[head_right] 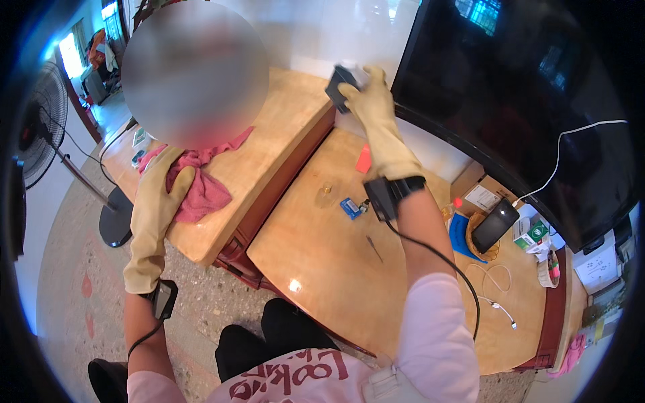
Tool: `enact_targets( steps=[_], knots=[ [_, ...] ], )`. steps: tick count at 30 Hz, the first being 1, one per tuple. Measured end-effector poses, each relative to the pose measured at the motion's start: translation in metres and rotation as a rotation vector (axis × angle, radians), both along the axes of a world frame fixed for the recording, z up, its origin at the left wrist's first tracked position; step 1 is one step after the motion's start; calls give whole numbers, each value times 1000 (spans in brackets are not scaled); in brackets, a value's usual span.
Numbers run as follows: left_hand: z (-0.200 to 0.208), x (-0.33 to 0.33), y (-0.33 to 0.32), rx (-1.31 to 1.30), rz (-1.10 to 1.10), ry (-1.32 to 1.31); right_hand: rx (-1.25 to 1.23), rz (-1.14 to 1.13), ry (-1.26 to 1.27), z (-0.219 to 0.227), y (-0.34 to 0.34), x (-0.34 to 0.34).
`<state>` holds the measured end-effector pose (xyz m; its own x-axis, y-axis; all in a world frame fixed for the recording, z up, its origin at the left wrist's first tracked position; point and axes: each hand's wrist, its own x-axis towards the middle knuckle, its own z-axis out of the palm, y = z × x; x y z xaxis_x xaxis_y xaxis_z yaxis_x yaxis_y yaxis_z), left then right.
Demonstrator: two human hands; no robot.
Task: Wiping down a wooden desk, the lower part of a tiled wall, and an ornate wooden chair using a pink cloth.
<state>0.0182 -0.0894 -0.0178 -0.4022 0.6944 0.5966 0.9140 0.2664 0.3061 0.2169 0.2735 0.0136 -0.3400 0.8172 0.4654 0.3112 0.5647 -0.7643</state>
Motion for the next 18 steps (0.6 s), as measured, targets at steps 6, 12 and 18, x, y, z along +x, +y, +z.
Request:
enact_targets(
  steps=[6,12,18],
  knots=[
    [-4,-2,-8,35,31,-69,-24,43,-133,-7,62,-98],
    [-1,2,3,58,-5,-83,152,-21,-118,-20,116,-115],
    [-4,-4,2,79,-16,-67,273,88,11,-17,72,-41]
  ],
)
